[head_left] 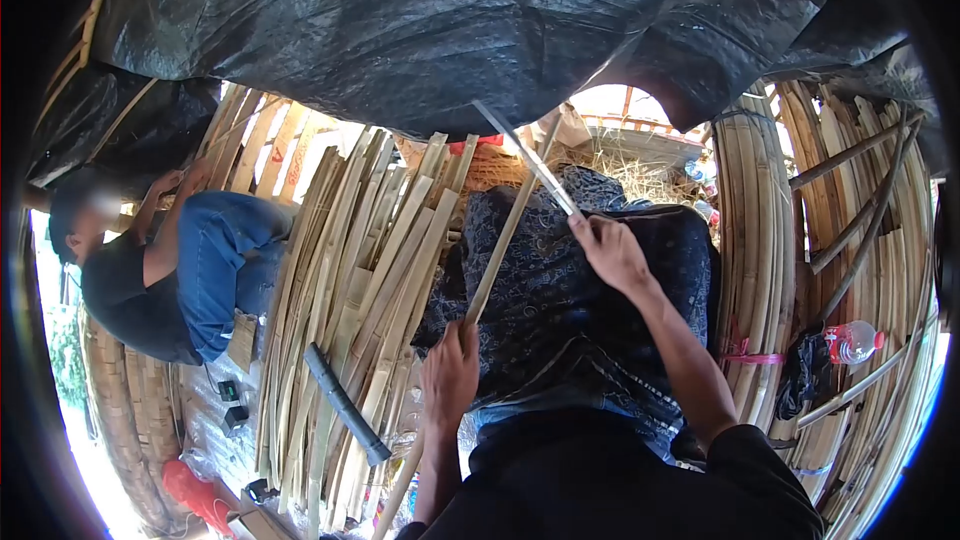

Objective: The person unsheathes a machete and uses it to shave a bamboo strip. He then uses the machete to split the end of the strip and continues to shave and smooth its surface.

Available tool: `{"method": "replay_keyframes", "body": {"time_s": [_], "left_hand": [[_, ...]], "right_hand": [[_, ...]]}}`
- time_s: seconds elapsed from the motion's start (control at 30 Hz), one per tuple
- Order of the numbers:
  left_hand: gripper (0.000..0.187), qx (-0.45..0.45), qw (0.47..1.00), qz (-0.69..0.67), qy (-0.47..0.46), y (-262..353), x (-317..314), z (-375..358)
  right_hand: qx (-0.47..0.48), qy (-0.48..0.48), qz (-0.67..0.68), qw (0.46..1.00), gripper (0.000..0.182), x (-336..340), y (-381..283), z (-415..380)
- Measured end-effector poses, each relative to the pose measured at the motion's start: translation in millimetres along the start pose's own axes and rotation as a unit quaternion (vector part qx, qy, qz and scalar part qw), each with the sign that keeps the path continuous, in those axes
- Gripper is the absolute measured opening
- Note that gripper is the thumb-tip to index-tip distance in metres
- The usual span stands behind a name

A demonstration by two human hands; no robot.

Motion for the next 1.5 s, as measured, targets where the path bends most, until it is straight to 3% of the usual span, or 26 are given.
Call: {"method": "replay_keyframes", "body": {"time_s": [0.07, 0.13, 0.2, 0.27, 0.4, 0.57, 0.8, 0.87, 0.93, 1.03, 1.1, 1.23, 1.33, 1.4, 1.43, 1.47, 1.5], "left_hand": [[0.034, -0.087, 0.993, 0.069, 0.051, 14, -19, 14], [0.036, -0.081, 0.993, 0.073, 0.041, 24, -31, 28], [0.037, -0.073, 0.994, 0.082, 0.031, 32, -37, 38], [0.041, -0.026, 0.996, 0.089, 0.003, 33, -43, 43], [0.042, -0.051, 0.993, 0.099, 0.035, 31, -53, 40], [0.04, -0.08, 0.988, 0.123, 0.039, 26, -55, 35], [0.034, -0.085, 0.986, 0.136, 0.043, 13, -40, 7], [0.031, -0.111, 0.975, 0.168, 0.098, 7, -31, -16], [0.027, -0.064, 0.988, 0.133, 0.053, 7, -11, -31], [0.024, 0.042, 0.993, 0.11, -0.023, -6, 11, -61], [0.023, 0.045, 0.992, 0.106, -0.048, -13, 23, -78], [0.022, 0.058, 0.993, 0.081, -0.068, -23, 32, -94], [0.024, 0.051, 0.993, 0.094, -0.048, -20, 24, -80], [0.027, 0.018, 0.995, 0.096, -0.025, -14, 4, -55], [0.028, 0.0, 0.997, 0.08, -0.016, -11, -10, -39], [0.028, -0.003, 0.997, 0.075, -0.014, -7, -25, -23], [0.03, -0.021, 0.997, 0.08, 0.006, 0, -38, -8]], "right_hand": [[0.056, 0.013, -0.127, 0.99, 0.052, 8, -31, -4], [0.091, 0.044, -0.153, 0.983, 0.05, 18, -58, 0], [0.028, 0.064, -0.047, 0.996, 0.035, 27, -76, 7], [-0.017, 0.067, -0.028, 0.997, 0.043, 21, -90, -3], [-0.064, 0.034, 0.036, 0.997, 0.041, 19, -99, -7], [-0.024, 0.088, -0.046, 0.995, 0.043, 26, -100, 2], [-0.011, 0.044, -0.033, 0.998, 0.046, 13, -101, -8], [-0.009, 0.056, -0.143, 0.988, 0.047, 9, -93, -8], [-0.018, 0.052, -0.119, 0.991, 0.043, 1, -76, -13], [0.011, 0.086, -0.217, 0.972, 0.045, -10, -56, -22], [-0.058, 0.107, -0.12, 0.985, 0.04, -17, -44, -29], [-0.068, 0.105, -0.01, 0.992, 0.038, -22, -45, -29], [-0.024, 0.088, -0.03, 0.995, 0.035, -10, -63, -28], [0.142, 0.063, -0.07, 0.985, 0.033, 8, -82, -23], [0.093, 0.053, -0.033, 0.994, 0.031, 19, -92, -12], [0.106, 0.012, -0.003, 0.994, 0.035, 22, -96, -11], [-0.003, -0.049, 0.05, 0.998, 0.038, 18, -95, -15]]}}
Point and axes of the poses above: each hand's wrist, its own z-axis towards the middle knuckle, its own x-axis out of the back of the hand, y = z × x, the point moved 5 cm from there along z, towards the middle knuckle, and after that the axes turned 12 degrees about y, right-handed, at the moved point
